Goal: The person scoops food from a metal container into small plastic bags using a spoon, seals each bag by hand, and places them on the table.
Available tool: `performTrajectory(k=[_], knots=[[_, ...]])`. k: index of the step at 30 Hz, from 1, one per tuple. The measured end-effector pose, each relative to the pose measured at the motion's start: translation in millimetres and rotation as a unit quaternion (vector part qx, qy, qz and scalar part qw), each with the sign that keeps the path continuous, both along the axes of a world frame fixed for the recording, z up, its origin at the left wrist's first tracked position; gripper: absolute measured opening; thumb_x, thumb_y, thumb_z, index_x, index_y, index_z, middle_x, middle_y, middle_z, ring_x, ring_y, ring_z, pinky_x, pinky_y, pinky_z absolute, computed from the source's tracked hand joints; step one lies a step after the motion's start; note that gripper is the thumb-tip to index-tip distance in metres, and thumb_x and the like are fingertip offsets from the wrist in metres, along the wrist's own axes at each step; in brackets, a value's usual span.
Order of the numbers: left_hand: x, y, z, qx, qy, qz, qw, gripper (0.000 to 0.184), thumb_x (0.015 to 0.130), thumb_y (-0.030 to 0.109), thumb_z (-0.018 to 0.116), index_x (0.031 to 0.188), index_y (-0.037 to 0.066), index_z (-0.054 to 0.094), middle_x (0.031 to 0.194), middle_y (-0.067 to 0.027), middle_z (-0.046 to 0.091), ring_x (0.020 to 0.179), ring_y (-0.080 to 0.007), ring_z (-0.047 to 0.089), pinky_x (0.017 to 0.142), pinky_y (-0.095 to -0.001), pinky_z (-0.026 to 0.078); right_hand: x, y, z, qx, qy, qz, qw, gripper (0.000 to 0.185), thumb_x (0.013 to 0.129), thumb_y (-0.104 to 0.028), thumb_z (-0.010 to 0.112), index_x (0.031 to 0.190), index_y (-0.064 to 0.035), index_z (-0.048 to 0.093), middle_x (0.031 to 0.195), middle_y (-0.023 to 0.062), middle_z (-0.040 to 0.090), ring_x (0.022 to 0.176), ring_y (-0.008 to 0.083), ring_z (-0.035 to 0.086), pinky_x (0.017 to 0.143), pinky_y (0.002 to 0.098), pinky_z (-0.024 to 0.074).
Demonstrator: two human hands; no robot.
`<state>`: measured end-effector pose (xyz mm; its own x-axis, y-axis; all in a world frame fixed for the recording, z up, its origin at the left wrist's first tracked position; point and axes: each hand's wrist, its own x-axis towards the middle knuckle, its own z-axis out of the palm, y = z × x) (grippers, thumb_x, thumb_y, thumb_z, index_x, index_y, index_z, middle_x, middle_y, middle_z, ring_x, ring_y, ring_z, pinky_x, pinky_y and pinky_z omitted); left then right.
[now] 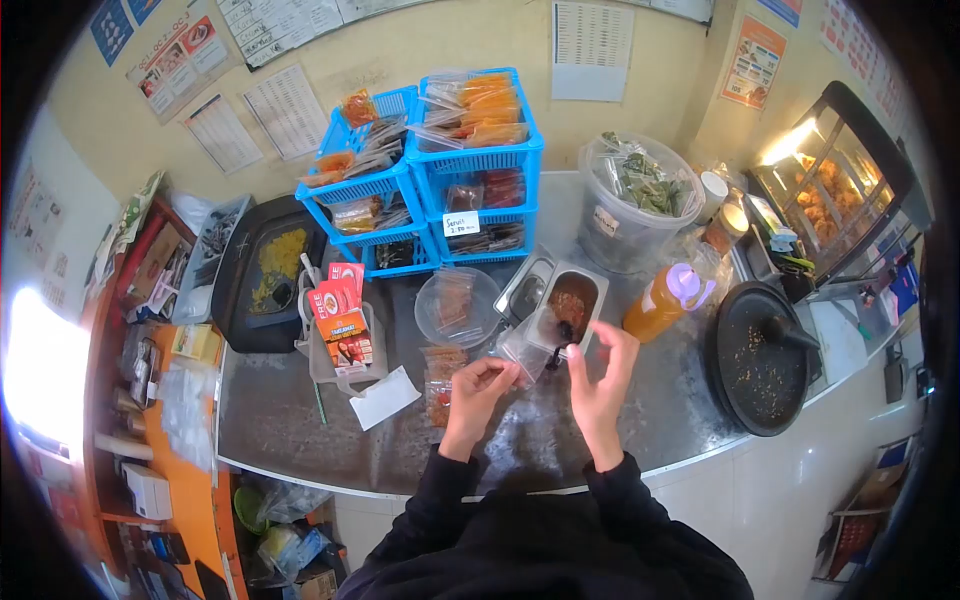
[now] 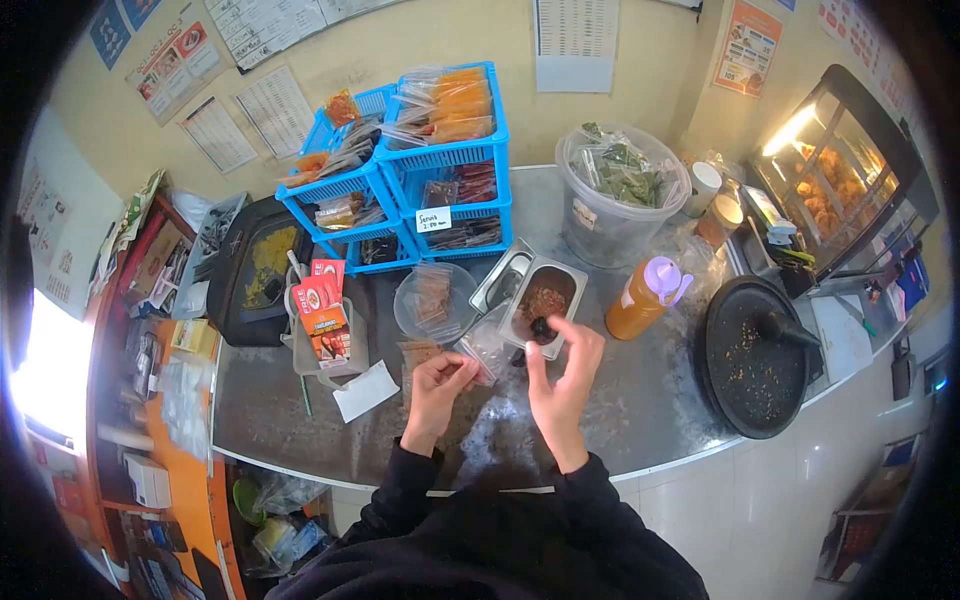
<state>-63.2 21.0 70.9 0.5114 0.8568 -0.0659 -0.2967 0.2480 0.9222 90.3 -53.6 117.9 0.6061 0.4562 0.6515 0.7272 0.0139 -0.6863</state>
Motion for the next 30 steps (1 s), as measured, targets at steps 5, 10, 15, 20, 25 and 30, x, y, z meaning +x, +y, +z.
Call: performTrajectory(k=[5,10,15,20,25,30], knots=[[-5.6,5.4,3.3,0.012,0.028,-0.034,0.999,0.009,0.095,0.01,0.074,0.094,0.002,0.07,0.084,-0.0026,0.072,0.069,-0.0055,0.06,0.061,-0.0215,0.043,3.0,-10.2,5.4,-0.148,0.084,0.303,0.938,0.028,0.078,-0.005,0.083,0.102,-0.0031,0.07,0.093,0.0092,0.069,0.088,0.022,0.071,0.078,0.0319,0.0552],[-11.9,15.2,0.3,0.028,0.082,-0.098,0.991,0.007,0.093,0.006,0.075,0.096,0.001,0.072,0.087,-0.0016,0.071,0.077,-0.0056,0.062,0.067,-0.0212,0.046,2.6,-5.1,-2.6,-0.175,0.191,0.365,0.894,0.023,0.082,-0.002,0.08,0.102,0.0006,0.069,0.094,0.0093,0.074,0.086,0.0183,0.074,0.078,0.0289,0.0566],[-15.3,18.1,8.4,0.058,0.098,-0.125,0.986,0.008,0.094,0.005,0.072,0.098,-0.001,0.068,0.085,-0.0023,0.07,0.079,-0.0089,0.065,0.07,-0.0238,0.051,7.2,-5.2,-11.2,-0.189,0.294,0.379,0.857,0.018,0.083,-0.004,0.078,0.099,-0.0012,0.07,0.09,0.0097,0.075,0.08,0.0198,0.075,0.074,0.0307,0.0582],[3.4,-2.6,8.9,0.306,0.255,0.01,0.917,0.01,0.096,0.004,0.067,0.092,0.001,0.058,0.073,-0.0046,0.061,0.064,-0.0081,0.054,0.055,-0.0278,0.041,-8.7,4.6,-27.4,-0.123,0.104,0.245,0.956,0.017,0.082,-0.005,0.078,0.097,-0.0039,0.071,0.083,0.0088,0.071,0.074,0.0223,0.073,0.065,0.0322,0.0555],[4.8,-9.3,-8.2,0.316,0.283,0.057,0.904,0.017,0.091,0.009,0.072,0.093,0.001,0.056,0.074,-0.0096,0.062,0.062,-0.0191,0.059,0.055,-0.0315,0.045,-10.1,14.8,-39.7,-0.066,0.026,0.156,0.985,0.02,0.081,-0.002,0.078,0.098,-0.0044,0.068,0.084,0.0093,0.068,0.073,0.0253,0.072,0.063,0.0343,0.0548],[-1.0,0.4,20.9,0.501,0.336,0.096,0.792,0.052,0.083,0.026,0.083,0.122,0.004,0.057,0.111,-0.0134,0.064,0.097,-0.0272,0.063,0.078,-0.0383,0.049,-5.8,7.3,-20.5,-0.055,0.128,0.191,0.972,0.018,0.083,0.006,0.072,0.099,-0.0026,0.068,0.085,0.0106,0.066,0.075,0.024,0.071,0.064,0.0322,0.056]])
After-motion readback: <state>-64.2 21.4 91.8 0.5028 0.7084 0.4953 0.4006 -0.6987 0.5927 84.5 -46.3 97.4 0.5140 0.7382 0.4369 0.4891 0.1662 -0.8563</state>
